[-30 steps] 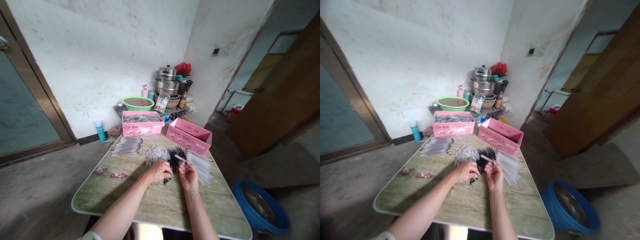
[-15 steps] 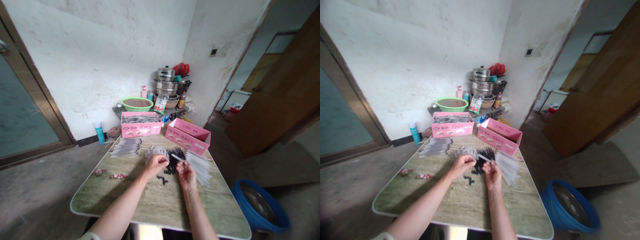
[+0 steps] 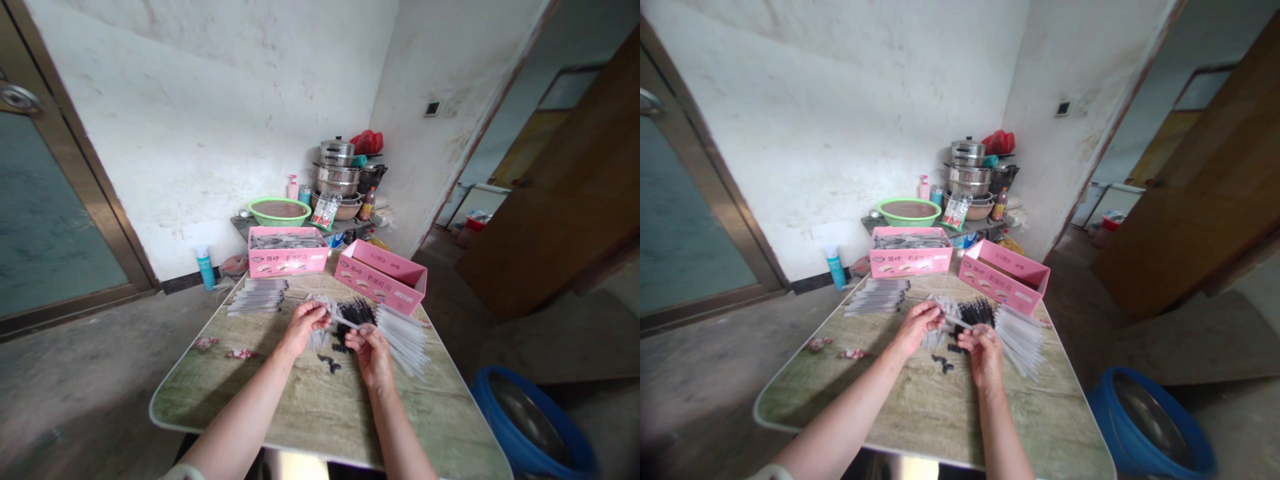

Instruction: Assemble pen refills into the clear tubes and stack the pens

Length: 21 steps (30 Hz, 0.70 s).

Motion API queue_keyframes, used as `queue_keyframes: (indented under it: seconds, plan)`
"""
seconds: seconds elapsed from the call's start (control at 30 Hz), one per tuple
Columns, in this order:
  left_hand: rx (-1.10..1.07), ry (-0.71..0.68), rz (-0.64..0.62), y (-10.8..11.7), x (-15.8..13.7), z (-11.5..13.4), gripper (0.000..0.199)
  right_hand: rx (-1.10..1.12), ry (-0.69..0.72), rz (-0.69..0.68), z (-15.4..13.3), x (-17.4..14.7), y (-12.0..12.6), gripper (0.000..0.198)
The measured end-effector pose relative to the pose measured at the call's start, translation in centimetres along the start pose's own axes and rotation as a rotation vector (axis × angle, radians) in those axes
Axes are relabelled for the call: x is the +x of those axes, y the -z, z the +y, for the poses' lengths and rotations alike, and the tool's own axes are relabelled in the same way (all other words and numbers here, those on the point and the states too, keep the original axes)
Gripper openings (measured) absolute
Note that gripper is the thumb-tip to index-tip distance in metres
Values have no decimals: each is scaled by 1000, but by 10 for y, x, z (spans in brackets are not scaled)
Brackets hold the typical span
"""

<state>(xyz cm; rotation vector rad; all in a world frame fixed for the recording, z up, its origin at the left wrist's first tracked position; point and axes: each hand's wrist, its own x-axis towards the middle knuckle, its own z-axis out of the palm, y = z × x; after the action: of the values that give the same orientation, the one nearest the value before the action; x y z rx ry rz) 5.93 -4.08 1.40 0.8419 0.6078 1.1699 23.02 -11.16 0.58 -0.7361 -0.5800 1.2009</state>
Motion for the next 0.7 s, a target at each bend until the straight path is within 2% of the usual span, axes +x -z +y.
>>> queue_keyframes:
  seconds: [0.37,0.7]
  plan:
    - [32,-32,-54,-1,0,-3,32,-14,6,5,1,1,1,22]
    - [77,-45,-54,-3,-2,-1,33,-40,21,21,3,1,0,24]
